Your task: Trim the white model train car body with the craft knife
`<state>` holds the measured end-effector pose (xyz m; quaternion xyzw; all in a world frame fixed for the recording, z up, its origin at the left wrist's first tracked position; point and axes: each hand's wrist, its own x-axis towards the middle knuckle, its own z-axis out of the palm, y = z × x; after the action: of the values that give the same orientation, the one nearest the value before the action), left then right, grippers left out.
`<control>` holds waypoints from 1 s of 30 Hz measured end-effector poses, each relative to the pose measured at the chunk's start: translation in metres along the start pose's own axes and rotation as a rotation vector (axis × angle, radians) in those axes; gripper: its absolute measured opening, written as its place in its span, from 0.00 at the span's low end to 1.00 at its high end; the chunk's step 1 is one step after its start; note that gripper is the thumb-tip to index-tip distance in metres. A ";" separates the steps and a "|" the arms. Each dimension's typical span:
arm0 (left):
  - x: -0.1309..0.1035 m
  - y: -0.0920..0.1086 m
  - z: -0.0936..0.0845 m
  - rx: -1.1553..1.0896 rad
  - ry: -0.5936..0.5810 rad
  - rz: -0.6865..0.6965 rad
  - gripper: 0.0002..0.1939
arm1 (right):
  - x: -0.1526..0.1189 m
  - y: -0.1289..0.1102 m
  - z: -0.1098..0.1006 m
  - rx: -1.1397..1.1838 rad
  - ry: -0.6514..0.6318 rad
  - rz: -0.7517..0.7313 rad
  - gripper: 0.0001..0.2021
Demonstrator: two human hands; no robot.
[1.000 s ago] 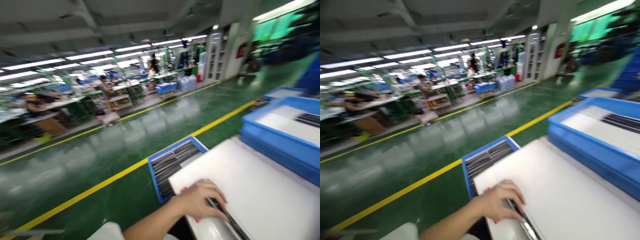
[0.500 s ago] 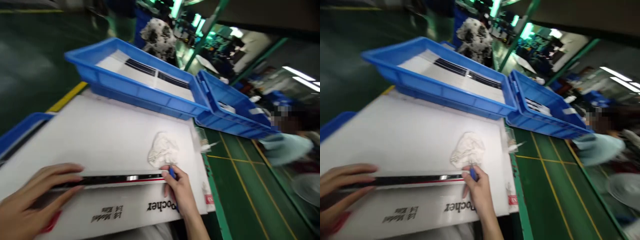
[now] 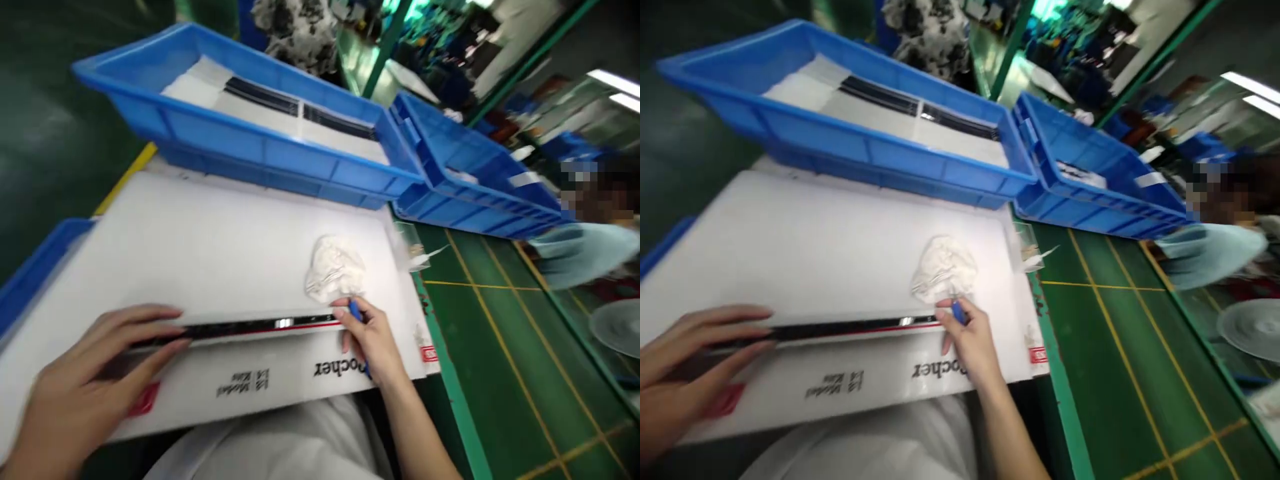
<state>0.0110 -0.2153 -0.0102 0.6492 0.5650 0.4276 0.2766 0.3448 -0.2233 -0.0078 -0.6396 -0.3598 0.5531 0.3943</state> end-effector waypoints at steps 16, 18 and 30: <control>0.001 0.000 0.000 0.218 -0.016 0.187 0.04 | -0.008 -0.006 -0.026 0.057 0.162 -0.142 0.11; 0.001 0.001 0.001 0.212 -0.011 0.177 0.04 | -0.013 -0.014 -0.038 0.091 0.379 -0.253 0.15; 0.004 0.004 0.004 0.177 0.047 0.146 0.06 | -0.010 -0.013 -0.016 -0.079 0.106 -0.070 0.20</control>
<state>0.0161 -0.2122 -0.0078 0.7004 0.5579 0.4102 0.1731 0.3591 -0.2281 0.0089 -0.6699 -0.3821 0.4899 0.4065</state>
